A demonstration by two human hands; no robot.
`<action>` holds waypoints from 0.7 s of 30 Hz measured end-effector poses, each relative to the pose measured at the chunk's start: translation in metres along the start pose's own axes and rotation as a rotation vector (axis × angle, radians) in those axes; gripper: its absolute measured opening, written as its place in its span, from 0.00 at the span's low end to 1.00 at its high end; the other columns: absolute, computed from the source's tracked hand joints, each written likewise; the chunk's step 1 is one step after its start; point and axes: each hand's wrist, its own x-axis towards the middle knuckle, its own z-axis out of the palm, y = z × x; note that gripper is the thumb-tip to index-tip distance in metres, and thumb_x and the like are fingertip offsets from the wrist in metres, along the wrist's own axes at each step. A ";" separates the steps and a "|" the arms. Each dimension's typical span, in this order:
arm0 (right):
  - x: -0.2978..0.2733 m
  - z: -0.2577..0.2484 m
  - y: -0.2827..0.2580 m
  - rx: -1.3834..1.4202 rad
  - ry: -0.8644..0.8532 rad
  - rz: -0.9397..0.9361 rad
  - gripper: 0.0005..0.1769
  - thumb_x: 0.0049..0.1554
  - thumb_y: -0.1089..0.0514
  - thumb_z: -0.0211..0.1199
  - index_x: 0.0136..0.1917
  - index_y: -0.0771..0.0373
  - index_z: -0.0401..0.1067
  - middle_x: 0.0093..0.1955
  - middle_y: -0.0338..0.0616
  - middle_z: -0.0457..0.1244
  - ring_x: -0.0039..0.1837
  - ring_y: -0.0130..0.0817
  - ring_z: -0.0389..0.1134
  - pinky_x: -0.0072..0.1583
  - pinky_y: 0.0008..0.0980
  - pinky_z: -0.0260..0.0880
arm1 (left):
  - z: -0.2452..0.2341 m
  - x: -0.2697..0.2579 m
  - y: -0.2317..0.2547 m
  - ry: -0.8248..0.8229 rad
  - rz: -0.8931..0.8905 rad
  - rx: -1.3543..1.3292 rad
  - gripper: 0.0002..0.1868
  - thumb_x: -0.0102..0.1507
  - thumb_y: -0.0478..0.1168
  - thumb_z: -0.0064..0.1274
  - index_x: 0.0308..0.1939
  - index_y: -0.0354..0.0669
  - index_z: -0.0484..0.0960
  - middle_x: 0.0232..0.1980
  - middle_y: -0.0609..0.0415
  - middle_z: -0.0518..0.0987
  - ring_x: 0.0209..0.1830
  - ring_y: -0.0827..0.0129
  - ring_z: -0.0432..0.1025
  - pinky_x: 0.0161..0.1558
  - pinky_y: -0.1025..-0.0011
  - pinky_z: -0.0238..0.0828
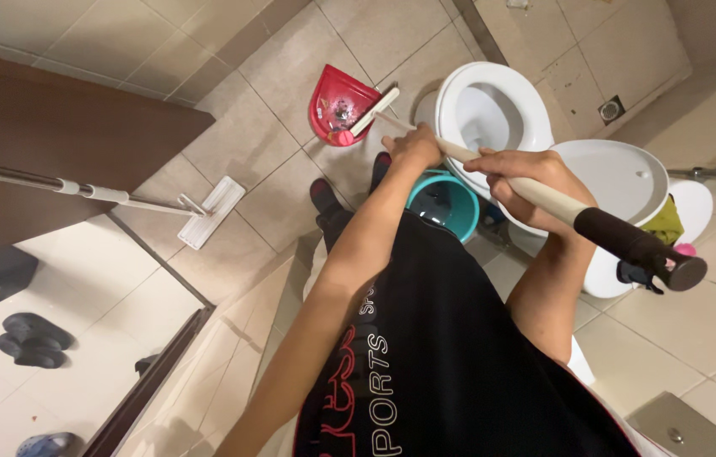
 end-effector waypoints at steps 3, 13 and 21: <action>0.003 0.002 -0.007 -0.058 0.022 0.008 0.24 0.66 0.46 0.54 0.58 0.68 0.76 0.34 0.47 0.65 0.38 0.43 0.70 0.70 0.41 0.71 | 0.006 0.010 0.001 0.072 0.037 -0.043 0.28 0.60 0.48 0.58 0.63 0.50 0.73 0.58 0.46 0.81 0.62 0.52 0.74 0.66 0.44 0.49; 0.014 -0.009 -0.011 -0.106 0.187 -0.086 0.16 0.64 0.55 0.58 0.60 0.68 0.74 0.39 0.50 0.66 0.42 0.40 0.70 0.77 0.44 0.67 | -0.024 -0.005 0.035 0.455 0.361 -0.346 0.33 0.62 0.63 0.54 0.62 0.47 0.71 0.48 0.44 0.85 0.56 0.46 0.75 0.57 0.42 0.54; 0.033 0.013 0.051 -0.149 0.234 -0.016 0.19 0.56 0.65 0.55 0.60 0.64 0.75 0.49 0.55 0.68 0.51 0.52 0.71 0.69 0.41 0.69 | -0.038 0.000 0.058 0.426 0.334 -0.285 0.42 0.58 0.65 0.57 0.70 0.54 0.63 0.72 0.43 0.65 0.73 0.44 0.55 0.63 0.39 0.46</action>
